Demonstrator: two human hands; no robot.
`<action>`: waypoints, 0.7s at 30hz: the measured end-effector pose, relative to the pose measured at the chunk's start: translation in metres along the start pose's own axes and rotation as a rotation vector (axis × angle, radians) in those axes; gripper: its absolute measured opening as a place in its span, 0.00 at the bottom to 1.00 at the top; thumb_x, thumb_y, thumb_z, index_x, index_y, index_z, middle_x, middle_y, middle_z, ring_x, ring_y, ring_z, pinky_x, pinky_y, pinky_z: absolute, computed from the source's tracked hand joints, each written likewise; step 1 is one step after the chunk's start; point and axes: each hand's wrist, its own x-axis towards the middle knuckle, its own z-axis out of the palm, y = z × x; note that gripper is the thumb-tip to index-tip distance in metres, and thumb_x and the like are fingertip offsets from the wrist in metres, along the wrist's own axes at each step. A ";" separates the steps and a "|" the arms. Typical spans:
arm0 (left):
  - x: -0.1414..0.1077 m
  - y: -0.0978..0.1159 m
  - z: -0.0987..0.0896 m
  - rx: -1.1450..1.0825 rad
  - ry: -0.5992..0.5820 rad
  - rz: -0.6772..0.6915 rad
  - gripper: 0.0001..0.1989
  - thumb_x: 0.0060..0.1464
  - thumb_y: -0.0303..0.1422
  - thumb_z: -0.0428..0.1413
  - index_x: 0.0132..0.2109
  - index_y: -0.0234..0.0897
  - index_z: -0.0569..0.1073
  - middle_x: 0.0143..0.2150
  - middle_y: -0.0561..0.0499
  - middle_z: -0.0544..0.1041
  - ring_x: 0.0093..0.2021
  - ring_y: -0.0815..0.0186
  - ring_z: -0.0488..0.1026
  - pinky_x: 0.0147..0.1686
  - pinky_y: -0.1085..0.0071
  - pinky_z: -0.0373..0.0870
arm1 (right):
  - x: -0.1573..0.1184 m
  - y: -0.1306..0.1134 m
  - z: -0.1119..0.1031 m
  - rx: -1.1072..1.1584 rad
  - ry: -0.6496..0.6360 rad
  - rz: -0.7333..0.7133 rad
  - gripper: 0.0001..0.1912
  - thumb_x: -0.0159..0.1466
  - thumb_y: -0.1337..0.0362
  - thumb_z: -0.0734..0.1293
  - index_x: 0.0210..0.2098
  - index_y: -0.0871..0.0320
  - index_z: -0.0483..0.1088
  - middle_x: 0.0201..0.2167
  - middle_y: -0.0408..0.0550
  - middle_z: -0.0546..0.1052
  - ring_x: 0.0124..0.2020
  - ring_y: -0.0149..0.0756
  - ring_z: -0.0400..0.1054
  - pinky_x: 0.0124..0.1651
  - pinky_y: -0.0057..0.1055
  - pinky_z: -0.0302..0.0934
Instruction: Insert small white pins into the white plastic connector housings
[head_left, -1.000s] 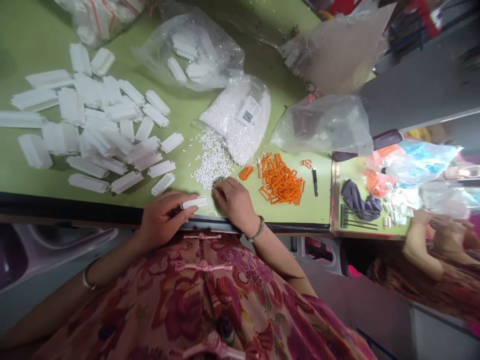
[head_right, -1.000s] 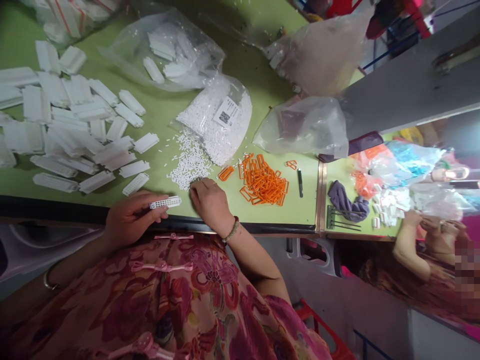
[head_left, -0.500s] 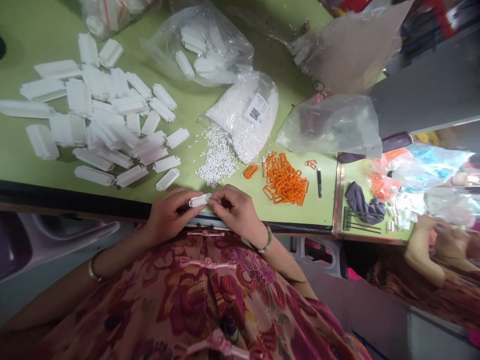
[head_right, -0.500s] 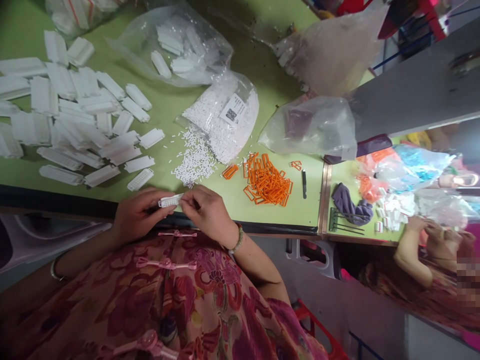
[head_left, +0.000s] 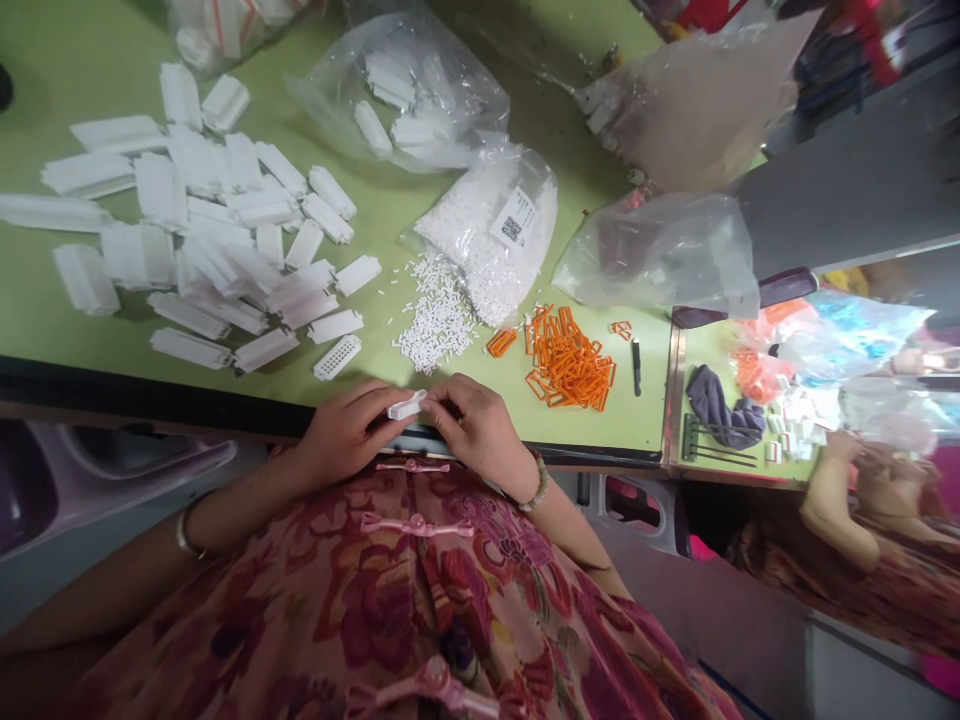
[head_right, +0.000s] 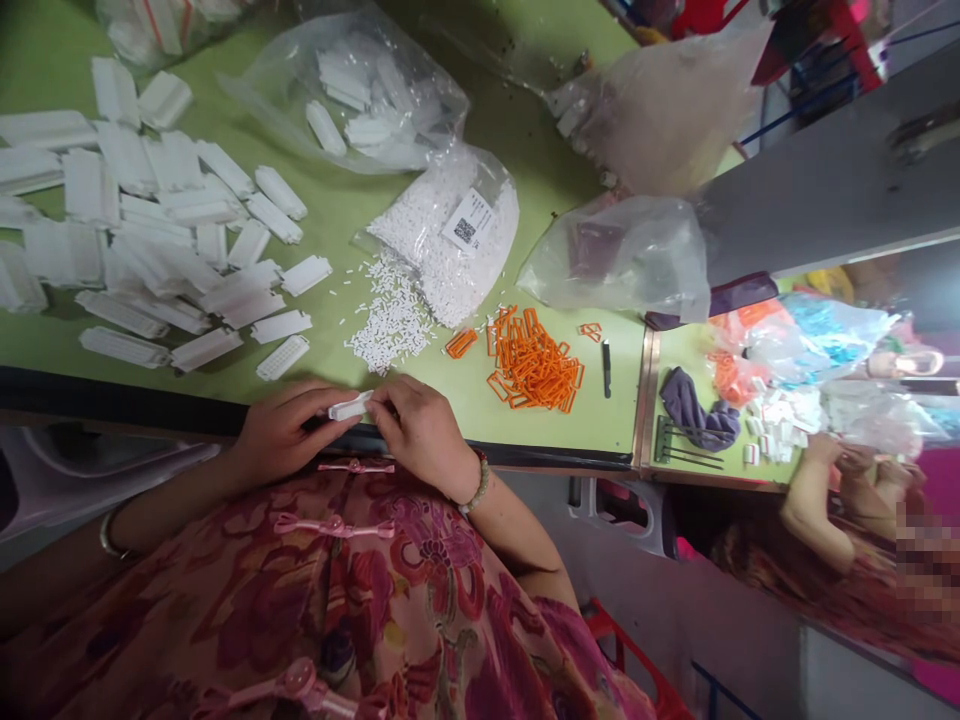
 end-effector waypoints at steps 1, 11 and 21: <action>0.000 0.000 0.000 -0.004 0.005 0.016 0.13 0.73 0.39 0.56 0.53 0.40 0.84 0.48 0.45 0.87 0.46 0.59 0.84 0.50 0.66 0.81 | -0.001 0.001 0.001 -0.006 0.004 0.001 0.08 0.76 0.64 0.67 0.38 0.54 0.74 0.33 0.46 0.78 0.35 0.37 0.72 0.43 0.33 0.68; 0.006 0.003 0.000 -0.086 -0.038 0.013 0.15 0.73 0.40 0.54 0.51 0.38 0.83 0.46 0.45 0.87 0.46 0.59 0.83 0.49 0.67 0.80 | -0.004 0.002 0.007 -0.087 0.003 0.018 0.09 0.77 0.63 0.65 0.40 0.55 0.73 0.37 0.50 0.77 0.38 0.41 0.71 0.44 0.37 0.68; 0.006 0.007 -0.003 -0.215 0.083 -0.067 0.13 0.71 0.42 0.59 0.50 0.40 0.83 0.43 0.47 0.87 0.39 0.62 0.83 0.42 0.68 0.80 | -0.009 0.013 0.015 0.617 -0.031 0.223 0.24 0.72 0.47 0.72 0.59 0.54 0.76 0.46 0.50 0.81 0.40 0.35 0.74 0.44 0.33 0.72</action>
